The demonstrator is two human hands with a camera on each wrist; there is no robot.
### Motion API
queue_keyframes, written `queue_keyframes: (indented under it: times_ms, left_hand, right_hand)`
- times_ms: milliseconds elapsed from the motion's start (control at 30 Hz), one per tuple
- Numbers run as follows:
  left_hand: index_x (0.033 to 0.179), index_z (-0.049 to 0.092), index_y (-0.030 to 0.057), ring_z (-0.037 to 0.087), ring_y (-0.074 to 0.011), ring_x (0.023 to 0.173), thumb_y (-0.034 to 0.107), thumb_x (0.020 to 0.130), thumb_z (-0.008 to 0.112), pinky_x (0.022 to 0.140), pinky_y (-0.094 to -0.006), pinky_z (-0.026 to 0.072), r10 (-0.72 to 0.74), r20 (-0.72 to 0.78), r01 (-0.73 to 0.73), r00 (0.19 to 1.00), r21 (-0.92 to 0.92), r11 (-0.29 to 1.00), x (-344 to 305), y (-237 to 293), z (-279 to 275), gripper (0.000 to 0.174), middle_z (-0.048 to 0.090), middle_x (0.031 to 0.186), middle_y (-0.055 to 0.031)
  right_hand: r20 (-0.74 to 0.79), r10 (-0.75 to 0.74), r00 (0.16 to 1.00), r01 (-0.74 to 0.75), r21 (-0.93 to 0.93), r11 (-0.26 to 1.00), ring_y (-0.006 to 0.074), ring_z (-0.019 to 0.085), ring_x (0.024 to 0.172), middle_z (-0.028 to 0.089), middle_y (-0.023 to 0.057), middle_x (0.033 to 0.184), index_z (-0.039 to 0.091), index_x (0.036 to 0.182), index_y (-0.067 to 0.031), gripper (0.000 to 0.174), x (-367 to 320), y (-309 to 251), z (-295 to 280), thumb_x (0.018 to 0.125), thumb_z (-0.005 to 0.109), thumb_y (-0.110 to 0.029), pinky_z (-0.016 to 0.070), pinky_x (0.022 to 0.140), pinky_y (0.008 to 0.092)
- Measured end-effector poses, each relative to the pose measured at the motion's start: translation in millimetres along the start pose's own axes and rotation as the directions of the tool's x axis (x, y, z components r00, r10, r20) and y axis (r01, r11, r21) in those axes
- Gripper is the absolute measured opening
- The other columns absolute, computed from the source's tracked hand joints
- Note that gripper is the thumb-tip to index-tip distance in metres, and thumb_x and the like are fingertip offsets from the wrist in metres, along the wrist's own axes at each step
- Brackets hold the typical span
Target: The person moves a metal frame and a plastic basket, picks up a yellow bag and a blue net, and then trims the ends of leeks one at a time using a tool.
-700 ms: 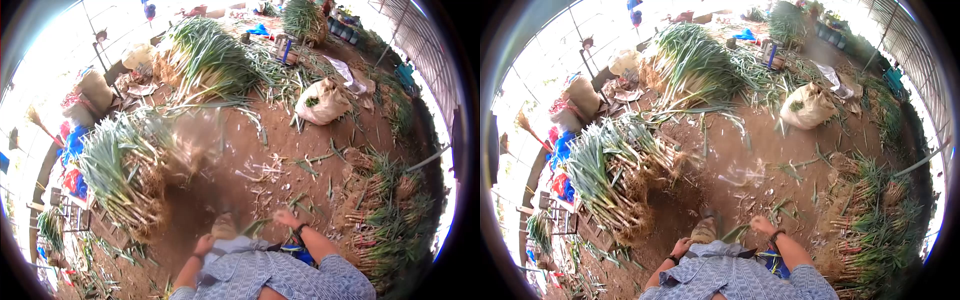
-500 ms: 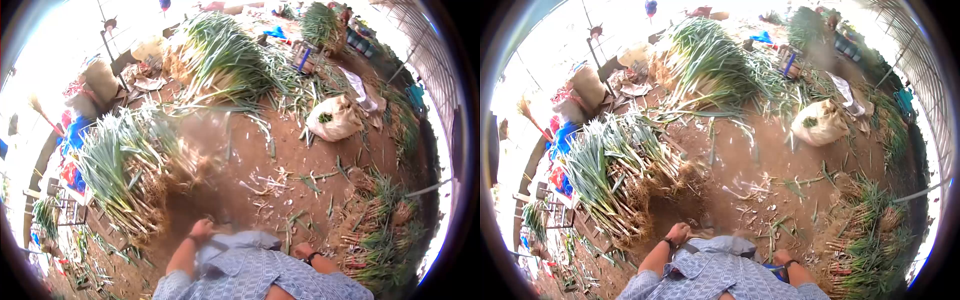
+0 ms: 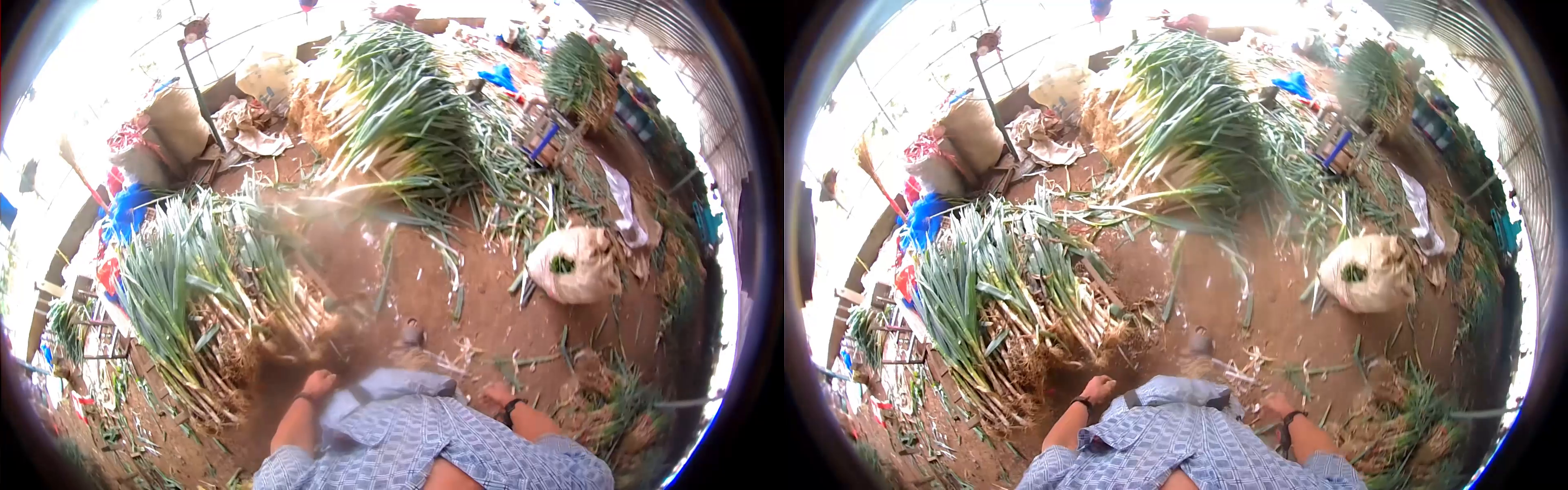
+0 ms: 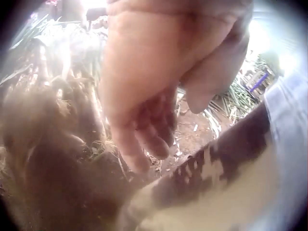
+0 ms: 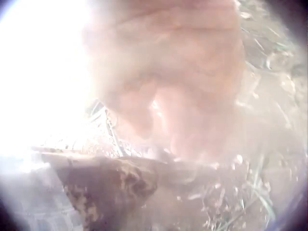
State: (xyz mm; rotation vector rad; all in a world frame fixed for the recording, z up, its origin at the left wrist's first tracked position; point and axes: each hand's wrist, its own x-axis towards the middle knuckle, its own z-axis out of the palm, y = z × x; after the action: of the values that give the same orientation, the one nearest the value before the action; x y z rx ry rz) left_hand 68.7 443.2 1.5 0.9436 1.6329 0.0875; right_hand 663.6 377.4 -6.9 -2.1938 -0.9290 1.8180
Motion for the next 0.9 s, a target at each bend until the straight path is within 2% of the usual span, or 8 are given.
queue_keyframes:
  times_ms: [100, 333, 467, 567, 667, 700, 800, 900]
  left_hand:
    - [0.108, 0.068, 0.0006, 0.065, -0.0312, 0.100, 0.029, 0.088, 0.056, 0.088, -0.0387, 0.0488, -0.075, -0.086, 0.067, 0.993, -0.097, 0.993, 17, 45, 2, 0.037, 0.069, 0.103, -0.0201]
    - [0.108, 0.065, -0.0013, 0.064, -0.0348, 0.101, 0.023, 0.090, 0.051, 0.088, -0.0415, 0.0475, 0.026, -0.229, -0.071, 0.973, -0.187, 0.980, 72, 150, -23, 0.034, 0.067, 0.102, -0.0232]
    - [0.113, 0.061, -0.0011, 0.058, -0.0409, 0.109, 0.018, 0.088, 0.048, 0.094, -0.0441, 0.0452, -0.005, -0.187, 0.001, 0.982, -0.022, 1.000, 147, 187, -54, 0.034, 0.063, 0.113, -0.0247]
    - [0.119, 0.059, 0.0032, 0.058, -0.0405, 0.109, 0.016, 0.085, 0.052, 0.094, -0.0457, 0.0458, 0.152, -0.328, -0.206, 0.933, -0.136, 0.969, 247, 181, -73, 0.037, 0.061, 0.121, -0.0222]
    - [0.123, 0.055, 0.0040, 0.058, -0.0385, 0.110, 0.024, 0.088, 0.054, 0.094, -0.0437, 0.0466, -0.009, -0.189, 0.018, 0.982, 0.049, 0.999, 271, 267, -165, 0.040, 0.061, 0.117, -0.0223]
    - [0.124, 0.054, 0.0034, 0.058, -0.0388, 0.109, 0.023, 0.088, 0.054, 0.093, -0.0448, 0.0460, 0.208, -0.214, -0.225, 0.954, -0.054, 0.973, 264, 303, -203, 0.041, 0.061, 0.114, -0.0230]
    - [0.135, 0.048, 0.0043, 0.036, -0.0340, 0.136, 0.019, 0.086, 0.052, 0.114, -0.0405, 0.0270, 0.210, -0.227, -0.250, 0.951, -0.167, 0.954, 327, 239, -150, 0.051, 0.043, 0.142, -0.0240]
    - [0.096, 0.065, 0.0042, 0.059, -0.0396, 0.096, 0.022, 0.082, 0.057, 0.086, -0.0465, 0.0448, 0.247, -0.092, -0.256, 0.965, -0.104, 0.961, 339, 265, -147, 0.024, 0.064, 0.099, -0.0223]
  right_hand:
    - [-0.099, -0.279, 0.955, 0.204, -0.462, 0.863, 0.0200, 0.065, 0.060, 0.067, 0.0089, 0.069, 0.066, 0.080, -0.0042, 0.021, 152, -83, -97, 0.088, 0.057, -0.022, 0.0498, 0.049, 0.0348]
    - [-0.076, -0.695, 0.715, 0.517, -0.611, 0.599, 0.0136, 0.061, 0.059, 0.064, 0.0056, 0.064, 0.066, 0.079, -0.0041, 0.017, 261, -497, -138, 0.083, 0.068, -0.021, 0.0473, 0.057, 0.0321]
    - [0.028, -0.642, 0.767, 0.537, -0.576, 0.616, 0.0306, 0.067, 0.083, 0.069, 0.0182, 0.088, 0.067, 0.091, -0.0006, 0.028, 300, -637, -82, 0.079, 0.070, -0.026, 0.0513, 0.076, 0.0395]
    - [0.105, -0.608, 0.787, 0.524, -0.634, 0.568, 0.0319, 0.068, 0.087, 0.070, 0.0186, 0.091, 0.069, 0.096, -0.0014, 0.031, 360, -700, -49, 0.077, 0.071, -0.025, 0.0519, 0.080, 0.0393]
    - [0.195, -0.599, 0.777, 0.524, -0.727, 0.443, 0.0291, 0.066, 0.078, 0.068, 0.0166, 0.082, 0.066, 0.090, -0.0022, 0.030, 423, -735, -27, 0.074, 0.074, -0.027, 0.0509, 0.072, 0.0388]
    - [0.263, -0.594, 0.760, 0.541, -0.762, 0.356, 0.0327, 0.064, 0.082, 0.066, 0.0183, 0.086, 0.066, 0.092, -0.0038, 0.032, 441, -748, -19, 0.074, 0.073, -0.028, 0.0500, 0.075, 0.0410]
    - [0.233, -0.516, 0.825, 0.497, -0.735, 0.462, 0.0319, 0.062, 0.078, 0.064, 0.0164, 0.083, 0.062, 0.085, -0.0014, 0.032, 497, -779, 20, 0.070, 0.071, -0.028, 0.0493, 0.073, 0.0396]
    - [0.359, -0.514, 0.779, 0.566, -0.755, 0.331, 0.0284, 0.065, 0.077, 0.067, 0.0150, 0.080, 0.065, 0.089, -0.0009, 0.032, 556, -815, 31, 0.068, 0.075, -0.023, 0.0509, 0.073, 0.0392]
